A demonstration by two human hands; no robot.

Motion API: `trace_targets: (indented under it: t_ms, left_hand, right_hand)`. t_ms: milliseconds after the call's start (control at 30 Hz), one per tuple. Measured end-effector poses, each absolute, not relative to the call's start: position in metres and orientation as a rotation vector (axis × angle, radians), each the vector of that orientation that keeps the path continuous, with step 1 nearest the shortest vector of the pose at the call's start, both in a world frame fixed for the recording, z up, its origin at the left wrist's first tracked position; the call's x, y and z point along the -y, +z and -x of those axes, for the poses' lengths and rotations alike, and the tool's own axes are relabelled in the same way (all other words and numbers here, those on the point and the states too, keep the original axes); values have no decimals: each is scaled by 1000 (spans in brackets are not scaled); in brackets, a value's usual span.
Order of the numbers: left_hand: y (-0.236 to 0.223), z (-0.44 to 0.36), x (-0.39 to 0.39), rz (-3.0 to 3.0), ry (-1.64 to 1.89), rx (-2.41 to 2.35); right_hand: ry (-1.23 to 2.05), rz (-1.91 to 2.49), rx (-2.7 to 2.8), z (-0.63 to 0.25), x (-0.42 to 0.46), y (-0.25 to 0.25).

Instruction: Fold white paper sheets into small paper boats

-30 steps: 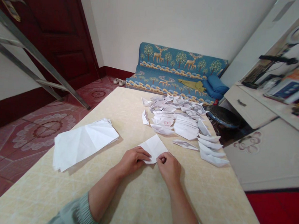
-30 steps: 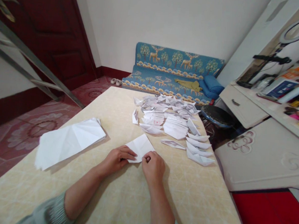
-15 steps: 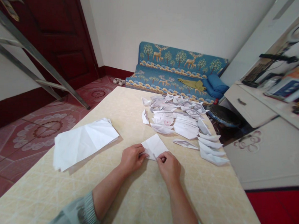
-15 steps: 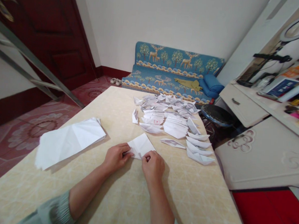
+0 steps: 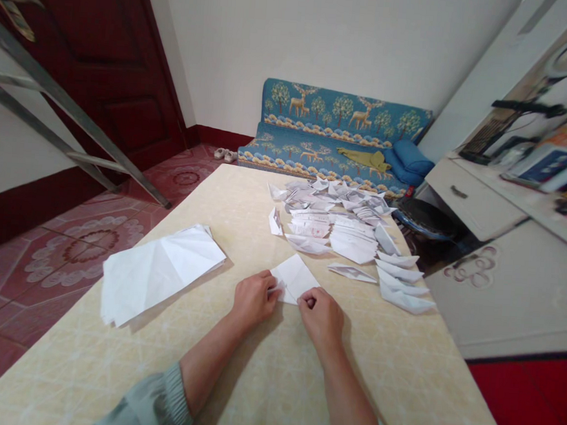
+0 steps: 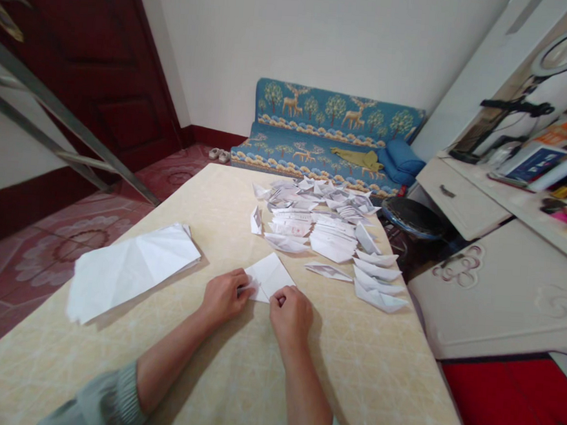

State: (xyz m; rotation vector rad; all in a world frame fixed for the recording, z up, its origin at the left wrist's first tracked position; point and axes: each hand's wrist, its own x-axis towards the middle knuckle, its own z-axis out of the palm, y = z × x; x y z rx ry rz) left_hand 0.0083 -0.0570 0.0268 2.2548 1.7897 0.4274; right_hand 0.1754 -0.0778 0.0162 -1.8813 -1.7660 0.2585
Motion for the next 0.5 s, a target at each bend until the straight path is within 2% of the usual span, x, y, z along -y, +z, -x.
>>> trace_targets:
  t_ms: [500]
  left_hand:
    - [17, -7, 53, -2114, 589, -1792]
  right_hand:
    - [268, 1893, 1760, -175, 78, 15]
